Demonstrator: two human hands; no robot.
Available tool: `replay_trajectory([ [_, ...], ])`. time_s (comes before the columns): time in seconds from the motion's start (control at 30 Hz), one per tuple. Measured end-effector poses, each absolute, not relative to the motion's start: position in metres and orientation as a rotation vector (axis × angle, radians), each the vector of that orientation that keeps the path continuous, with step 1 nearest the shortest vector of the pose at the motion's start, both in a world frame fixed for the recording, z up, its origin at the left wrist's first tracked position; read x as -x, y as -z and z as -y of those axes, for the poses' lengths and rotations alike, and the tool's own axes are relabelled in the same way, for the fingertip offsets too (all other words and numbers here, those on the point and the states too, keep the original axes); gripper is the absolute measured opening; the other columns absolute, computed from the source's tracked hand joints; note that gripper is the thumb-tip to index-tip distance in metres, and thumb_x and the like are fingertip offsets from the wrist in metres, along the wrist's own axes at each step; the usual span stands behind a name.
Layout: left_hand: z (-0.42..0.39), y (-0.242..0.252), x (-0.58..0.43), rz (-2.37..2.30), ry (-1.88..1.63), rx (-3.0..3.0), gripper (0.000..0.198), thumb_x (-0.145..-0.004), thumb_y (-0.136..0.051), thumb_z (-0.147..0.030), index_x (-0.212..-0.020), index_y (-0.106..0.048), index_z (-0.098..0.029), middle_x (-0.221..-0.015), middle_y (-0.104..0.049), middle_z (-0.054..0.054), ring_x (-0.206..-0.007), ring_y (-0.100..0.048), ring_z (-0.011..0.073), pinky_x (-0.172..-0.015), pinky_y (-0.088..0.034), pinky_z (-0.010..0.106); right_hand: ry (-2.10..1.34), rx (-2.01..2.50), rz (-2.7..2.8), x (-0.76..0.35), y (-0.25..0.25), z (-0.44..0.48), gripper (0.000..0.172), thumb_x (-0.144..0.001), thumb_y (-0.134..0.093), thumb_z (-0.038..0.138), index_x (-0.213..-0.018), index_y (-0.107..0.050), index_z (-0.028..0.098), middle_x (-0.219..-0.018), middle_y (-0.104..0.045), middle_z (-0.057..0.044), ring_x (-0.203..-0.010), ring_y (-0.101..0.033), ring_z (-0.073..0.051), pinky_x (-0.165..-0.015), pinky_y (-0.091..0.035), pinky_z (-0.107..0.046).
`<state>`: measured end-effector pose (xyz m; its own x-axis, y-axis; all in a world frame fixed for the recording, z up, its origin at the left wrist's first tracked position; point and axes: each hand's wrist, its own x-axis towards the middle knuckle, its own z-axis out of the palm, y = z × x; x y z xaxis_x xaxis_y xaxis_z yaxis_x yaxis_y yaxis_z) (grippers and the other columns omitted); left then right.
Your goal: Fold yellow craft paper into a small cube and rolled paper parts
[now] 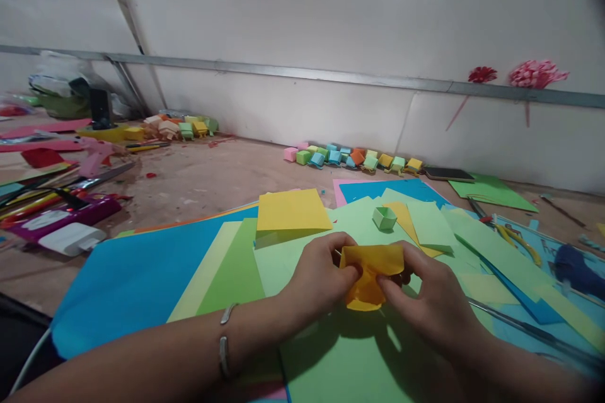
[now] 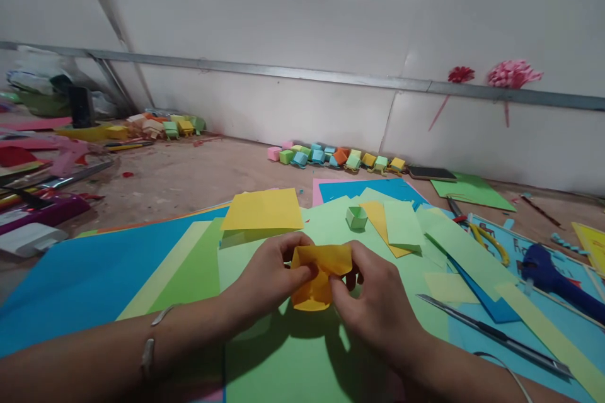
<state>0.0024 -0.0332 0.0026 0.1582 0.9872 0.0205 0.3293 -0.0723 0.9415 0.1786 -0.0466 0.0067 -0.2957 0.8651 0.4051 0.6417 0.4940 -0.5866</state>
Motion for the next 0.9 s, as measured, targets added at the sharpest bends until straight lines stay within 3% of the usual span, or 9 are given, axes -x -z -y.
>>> replay_trajectory([
  [0.13, 0.033, 0.005, -0.004, -1.413, -0.939, -1.817, 0.019, -0.060, -0.052, -0.001, -0.065, -0.053, -0.019, -0.069, -0.055, -0.002, -0.069, -0.052, 0.0159, -0.063, -0.040, 0.026, -0.540, 1.274, 2.054, -0.176, -0.003, 0.044, 0.007, -0.073, -0.050, 0.017, -0.076, -0.055, 0.021, -0.071, -0.062, -0.001, -0.061, -0.056, -0.015, -0.054, -0.048, -0.025],
  [0.23, 0.037, 0.008, -0.007, -1.356, -0.950, -1.891, 0.022, -0.062, -0.049, 0.000, -0.072, -0.055, -0.019, -0.075, -0.057, 0.000, -0.071, -0.052, 0.0160, -0.064, -0.040, 0.027, -0.546, 1.311, 2.040, -0.175, 0.000, 0.042, 0.010, -0.069, -0.051, 0.017, -0.076, -0.057, 0.021, -0.073, -0.064, -0.001, -0.065, -0.059, -0.017, -0.057, -0.049, -0.028],
  [0.37, 0.042, 0.004, -0.006, -1.297, -0.989, -1.739, 0.028, -0.065, -0.053, -0.006, -0.089, -0.050, -0.020, -0.085, -0.058, 0.001, -0.072, -0.052, 0.0153, -0.060, -0.042, 0.025, -0.586, 1.300, 2.011, -0.177, -0.001, 0.042, 0.009, -0.072, -0.052, 0.020, -0.075, -0.061, 0.021, -0.072, -0.065, -0.001, -0.063, -0.059, -0.017, -0.054, -0.048, -0.027],
  [0.6, 0.037, 0.001, 0.002, -1.294, -0.834, -1.676, 0.009, -0.068, -0.057, -0.018, -0.074, -0.051, -0.019, -0.073, -0.054, 0.000, -0.069, -0.051, 0.0166, -0.062, -0.044, 0.030, -0.516, 1.309, 2.025, -0.183, 0.000, 0.036, 0.008, -0.074, -0.052, 0.017, -0.073, -0.060, 0.021, -0.071, -0.063, -0.002, -0.062, -0.057, -0.017, -0.054, -0.048, -0.026],
  [0.9, 0.045, -0.003, 0.000, -1.173, -0.818, -1.546, 0.024, -0.070, -0.060, -0.024, -0.092, -0.051, -0.019, -0.091, -0.059, 0.004, -0.078, -0.057, 0.0182, -0.069, -0.051, 0.033, -0.528, 1.356, 2.049, -0.188, -0.002, 0.027, 0.011, -0.075, -0.050, 0.017, -0.074, -0.060, 0.019, -0.073, -0.063, -0.003, -0.064, -0.057, -0.018, -0.057, -0.047, -0.029],
])
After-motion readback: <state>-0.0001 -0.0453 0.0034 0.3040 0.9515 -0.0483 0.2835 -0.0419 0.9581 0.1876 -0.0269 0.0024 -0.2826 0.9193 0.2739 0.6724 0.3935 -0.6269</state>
